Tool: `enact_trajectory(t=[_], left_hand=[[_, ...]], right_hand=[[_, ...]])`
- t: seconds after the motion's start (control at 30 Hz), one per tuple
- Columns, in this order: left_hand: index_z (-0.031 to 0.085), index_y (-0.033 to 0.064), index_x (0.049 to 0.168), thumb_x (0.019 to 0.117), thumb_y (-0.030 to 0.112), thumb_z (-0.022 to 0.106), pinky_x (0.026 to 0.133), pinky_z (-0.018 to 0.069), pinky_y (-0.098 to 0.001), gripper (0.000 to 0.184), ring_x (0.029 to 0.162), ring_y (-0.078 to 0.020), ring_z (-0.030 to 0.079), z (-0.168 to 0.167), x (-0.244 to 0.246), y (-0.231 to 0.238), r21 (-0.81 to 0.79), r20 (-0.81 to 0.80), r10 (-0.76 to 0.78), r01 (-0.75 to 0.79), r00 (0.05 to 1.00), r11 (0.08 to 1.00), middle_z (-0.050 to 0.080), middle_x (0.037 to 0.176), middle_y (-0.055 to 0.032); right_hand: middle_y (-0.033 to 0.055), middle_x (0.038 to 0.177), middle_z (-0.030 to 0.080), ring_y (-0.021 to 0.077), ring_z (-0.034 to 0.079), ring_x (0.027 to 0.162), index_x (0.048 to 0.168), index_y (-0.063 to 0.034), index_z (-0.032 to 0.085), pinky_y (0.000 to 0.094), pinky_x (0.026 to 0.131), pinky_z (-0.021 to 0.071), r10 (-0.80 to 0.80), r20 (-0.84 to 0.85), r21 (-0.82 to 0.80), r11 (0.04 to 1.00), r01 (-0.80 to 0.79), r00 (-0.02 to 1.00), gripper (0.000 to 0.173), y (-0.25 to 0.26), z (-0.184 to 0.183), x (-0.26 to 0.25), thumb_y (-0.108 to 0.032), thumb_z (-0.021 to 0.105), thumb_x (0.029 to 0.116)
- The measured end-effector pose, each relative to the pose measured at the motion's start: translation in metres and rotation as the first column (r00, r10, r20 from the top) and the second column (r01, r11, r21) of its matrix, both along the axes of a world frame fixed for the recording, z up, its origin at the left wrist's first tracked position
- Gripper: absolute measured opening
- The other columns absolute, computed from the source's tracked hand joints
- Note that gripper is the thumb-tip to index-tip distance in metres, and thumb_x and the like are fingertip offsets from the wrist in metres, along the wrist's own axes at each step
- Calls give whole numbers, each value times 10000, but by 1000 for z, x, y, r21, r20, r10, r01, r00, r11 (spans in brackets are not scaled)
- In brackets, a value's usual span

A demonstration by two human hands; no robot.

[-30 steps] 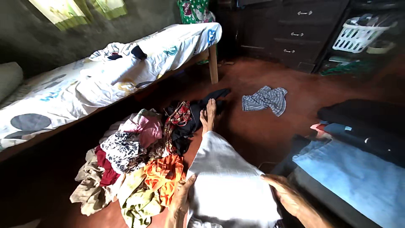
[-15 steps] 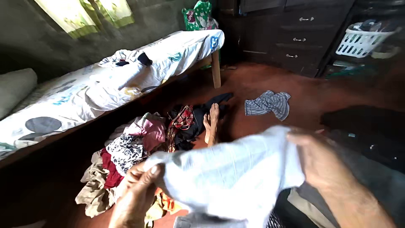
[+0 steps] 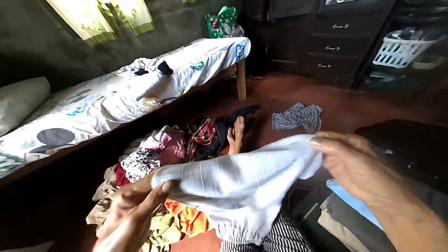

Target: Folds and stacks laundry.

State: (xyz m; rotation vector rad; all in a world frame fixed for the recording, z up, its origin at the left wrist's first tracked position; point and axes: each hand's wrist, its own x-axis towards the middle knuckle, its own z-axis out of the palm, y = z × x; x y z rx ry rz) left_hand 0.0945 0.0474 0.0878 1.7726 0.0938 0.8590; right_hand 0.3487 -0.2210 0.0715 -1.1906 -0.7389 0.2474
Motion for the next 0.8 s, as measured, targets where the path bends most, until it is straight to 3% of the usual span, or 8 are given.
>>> enact_trajectory(t=[0.07, 0.13, 0.2, 0.27, 0.33, 0.57, 0.7, 0.8], left_hand=[[783, 280, 1033, 953, 259, 700, 838, 583, -194, 117, 918, -2, 708, 11, -16, 5, 64, 101, -106, 99, 989, 993, 766, 1013, 107], [786, 261, 993, 949, 261, 708, 779, 584, -175, 89, 852, 14, 704, 21, -17, 9, 62, 162, -97, 88, 982, 994, 762, 949, 110], [781, 287, 855, 913, 209, 715, 658, 558, -137, 117, 709, 56, 660, 30, 9, 1, -6, 63, 85, -85, 994, 996, 730, 802, 150], [666, 170, 790, 943, 23, 602, 558, 520, -164, 222, 586, 13, 592, 35, 45, -2, -115, -159, 284, -304, 946, 946, 656, 681, 90], [687, 100, 921, 993, 50, 588, 636, 568, -210, 132, 677, -26, 654, 31, 66, 20, -144, -221, 301, -336, 928, 931, 700, 773, 50], [726, 188, 1039, 957, 93, 665, 810, 614, -258, 139, 862, -54, 719, 80, 47, 19, 3, 70, 181, -182, 981, 983, 750, 975, 80], [774, 236, 950, 840, 137, 774, 734, 605, -218, 148, 801, -19, 704, 33, 12, 9, 67, -83, 185, -180, 979, 981, 757, 893, 101], [772, 194, 924, 802, 68, 767, 807, 589, -187, 175, 874, 46, 690, -34, -28, -22, 64, -345, 172, -159, 923, 985, 751, 911, 150]], right_hand=[[-77, 858, 737, 12, 691, 776, 923, -230, 778, 204, 713, 597, 43, -3, 94, 995, -42, 999, 176, -9, 18, -3, -257, 618, 990], [-65, 889, 747, 23, 709, 789, 966, -204, 776, 206, 708, 615, 49, 30, 167, 985, -54, 998, 154, -12, 32, -2, -256, 635, 1000], [-87, 811, 722, -2, 676, 697, 912, -213, 764, 174, 617, 584, -12, 72, 73, 997, 7, 997, 155, -1, 39, 3, -226, 628, 986], [-76, 771, 708, 12, 651, 672, 880, -166, 750, 192, 617, 562, -61, 42, -86, 994, 65, 997, 172, 23, 40, 13, -133, 613, 979], [-48, 777, 711, 38, 664, 697, 908, -105, 738, 230, 662, 573, -84, -2, -119, 989, 83, 996, 127, 44, 43, 32, -104, 632, 979], [-99, 829, 729, 12, 695, 762, 935, -144, 710, 207, 733, 607, -49, 294, 131, 991, 10, 954, 156, 35, 103, 25, -79, 588, 1005], [-33, 876, 724, 73, 699, 728, 1056, -144, 692, 227, 629, 612, 31, 334, -94, 996, 0, 942, 166, -11, 48, 2, -88, 695, 899], [-134, 853, 720, -13, 671, 761, 947, -220, 720, 179, 676, 579, 146, 154, -281, 955, -98, 977, 150, -47, -28, -24, -130, 759, 834]])
